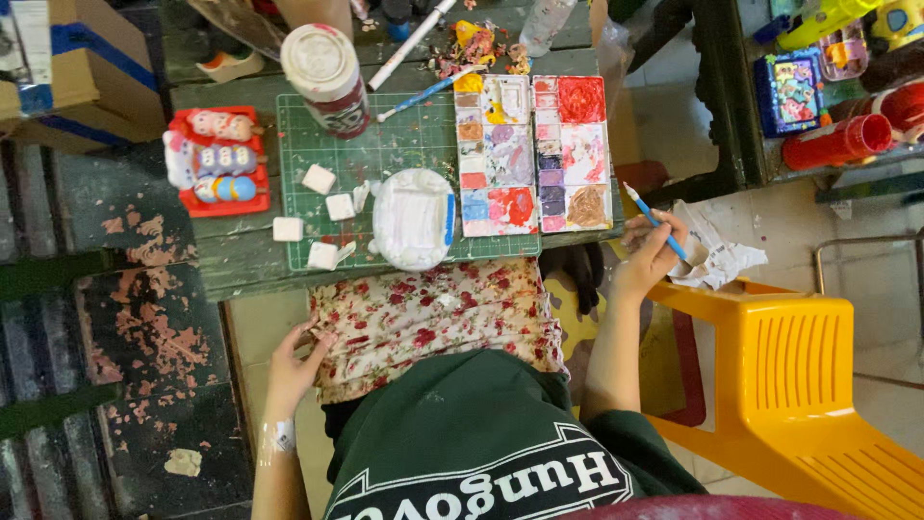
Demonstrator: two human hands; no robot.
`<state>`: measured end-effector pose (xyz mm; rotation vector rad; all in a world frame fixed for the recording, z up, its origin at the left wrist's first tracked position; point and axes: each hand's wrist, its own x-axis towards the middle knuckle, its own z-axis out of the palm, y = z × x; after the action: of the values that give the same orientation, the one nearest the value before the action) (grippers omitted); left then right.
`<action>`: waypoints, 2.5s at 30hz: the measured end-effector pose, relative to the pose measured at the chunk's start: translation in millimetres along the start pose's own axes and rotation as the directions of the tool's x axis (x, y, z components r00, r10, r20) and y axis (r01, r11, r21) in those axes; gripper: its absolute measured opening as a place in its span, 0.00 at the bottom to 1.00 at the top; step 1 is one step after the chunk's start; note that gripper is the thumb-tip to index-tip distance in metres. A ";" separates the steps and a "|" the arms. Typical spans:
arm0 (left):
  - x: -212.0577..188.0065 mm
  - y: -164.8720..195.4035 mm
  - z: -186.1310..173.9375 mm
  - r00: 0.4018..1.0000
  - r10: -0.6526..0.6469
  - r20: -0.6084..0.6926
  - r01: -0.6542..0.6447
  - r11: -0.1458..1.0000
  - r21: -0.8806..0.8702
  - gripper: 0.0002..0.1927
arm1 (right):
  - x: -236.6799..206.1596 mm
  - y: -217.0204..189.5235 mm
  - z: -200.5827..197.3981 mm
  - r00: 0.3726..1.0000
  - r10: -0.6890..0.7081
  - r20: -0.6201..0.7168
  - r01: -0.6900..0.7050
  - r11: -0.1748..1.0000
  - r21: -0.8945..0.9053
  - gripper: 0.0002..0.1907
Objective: The person mixes green paint on a palette using a brush, then applies the green paint to small white ceramic blocks. They handle multiple blocks one at a time, rotating them to paint different sides.
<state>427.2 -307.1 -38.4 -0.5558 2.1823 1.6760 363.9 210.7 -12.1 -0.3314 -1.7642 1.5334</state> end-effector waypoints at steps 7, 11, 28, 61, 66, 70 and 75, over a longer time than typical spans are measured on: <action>-26.8 4.4 -24.7 0.994 0.016 0.105 0.008 0.976 -0.220 0.10 | -29.1 -61.0 -29.1 0.998 -0.007 0.069 0.005 1.000 0.026 0.10; -58.8 9.2 -48.9 0.970 -0.158 0.184 0.239 0.751 -0.615 0.15 | -40.7 -94.3 -46.0 0.989 -0.081 0.126 0.086 0.996 -0.037 0.10; -115.3 1.1 -122.4 0.981 0.183 -0.063 -0.184 0.983 -0.009 0.11 | -61.5 -149.5 -68.0 0.982 -0.083 0.170 0.084 0.996 0.006 0.09; -64.5 -15.4 -45.6 0.960 0.229 0.163 -0.280 0.821 0.498 0.32 | -102.6 -89.5 -29.3 0.965 0.131 0.226 -0.142 0.989 0.032 0.16; -65.1 -20.2 -93.7 0.994 0.067 -0.088 0.022 0.658 0.753 0.14 | -107.8 -84.4 -25.3 0.961 0.138 0.240 -0.172 0.977 0.126 0.13; -69.2 -6.2 -111.2 0.934 0.332 -0.128 -0.285 0.914 0.290 0.12 | -113.3 -75.9 -16.5 0.954 0.122 0.274 -0.190 0.953 0.238 0.09; -68.0 28.9 -117.6 0.900 0.329 -0.286 -0.255 0.929 0.268 0.10 | -96.1 -72.4 -28.1 0.973 0.105 0.207 -0.143 0.974 0.177 0.08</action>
<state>468.9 -407.2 48.4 -0.4876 2.7767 1.5282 468.2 152.3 19.3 -0.2030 -1.7537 1.8654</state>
